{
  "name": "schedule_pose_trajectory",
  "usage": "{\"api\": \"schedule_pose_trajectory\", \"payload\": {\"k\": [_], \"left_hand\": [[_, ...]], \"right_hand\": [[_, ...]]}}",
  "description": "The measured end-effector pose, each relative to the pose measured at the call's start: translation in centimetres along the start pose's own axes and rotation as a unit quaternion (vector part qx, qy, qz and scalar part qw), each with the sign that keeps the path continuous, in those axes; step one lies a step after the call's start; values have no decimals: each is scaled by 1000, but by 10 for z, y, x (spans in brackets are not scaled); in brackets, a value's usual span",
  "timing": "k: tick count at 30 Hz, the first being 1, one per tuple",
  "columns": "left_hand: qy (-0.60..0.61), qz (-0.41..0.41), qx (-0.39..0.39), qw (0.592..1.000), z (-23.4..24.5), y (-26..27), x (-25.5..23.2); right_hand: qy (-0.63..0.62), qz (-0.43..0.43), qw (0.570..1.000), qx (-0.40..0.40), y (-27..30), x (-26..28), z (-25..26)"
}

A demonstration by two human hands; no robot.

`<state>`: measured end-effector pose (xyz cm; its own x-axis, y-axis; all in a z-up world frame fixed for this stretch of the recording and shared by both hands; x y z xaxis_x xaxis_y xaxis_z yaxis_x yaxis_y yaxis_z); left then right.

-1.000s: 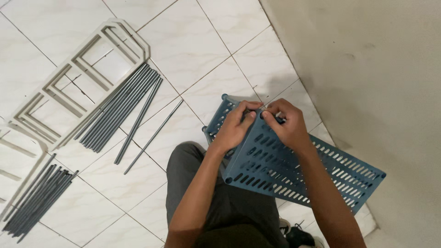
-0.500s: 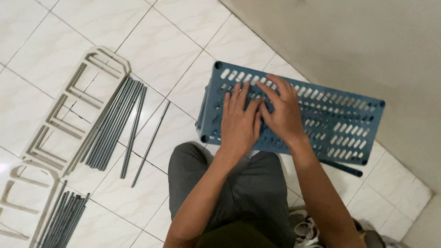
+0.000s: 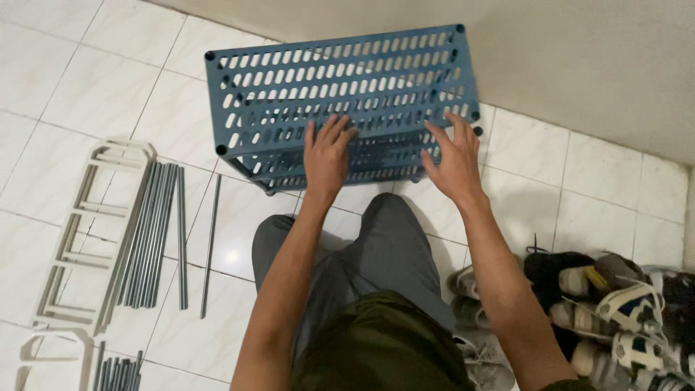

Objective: The person assembles a shoe rack by inserting metal rods into the slots of blue plastic panels. They connect multiple panels together to form a multi-tiered structure, working on a tiled floor with additional parts and shoes nearby.

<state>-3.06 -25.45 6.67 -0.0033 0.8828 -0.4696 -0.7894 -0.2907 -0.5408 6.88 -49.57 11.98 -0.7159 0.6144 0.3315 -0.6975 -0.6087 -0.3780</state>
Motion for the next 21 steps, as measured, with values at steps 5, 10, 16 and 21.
{"api": "schedule_pose_trajectory", "payload": {"k": [5,10,16,21], "left_hand": [[-13,-13,-25,1000,-2,2,10],[-57,19,-40,997,21,-2,20],[-114,57,-89,988,30,0,-1],[133,121,134,975,-44,24,-53]], "right_hand": [[-64,-167,975,-136,13,-61,-6],[-224,-204,951,-59,11,-90,-41],[-245,-173,949,-96,14,-63,-72],[-275,-186,933,-138,13,-52,-73]]}}
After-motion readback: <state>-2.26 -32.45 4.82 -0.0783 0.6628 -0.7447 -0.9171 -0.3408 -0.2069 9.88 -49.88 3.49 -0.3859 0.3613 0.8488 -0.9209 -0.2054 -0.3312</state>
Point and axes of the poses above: each hand's wrist, its own y-axis away from the middle knuckle, its own z-axis out of the back of the hand, x = y × z, the point moved 3 cm from there along -y, towards the middle knuckle, and after that the axes turned 3 degrees about z, right-handed, at the moved point
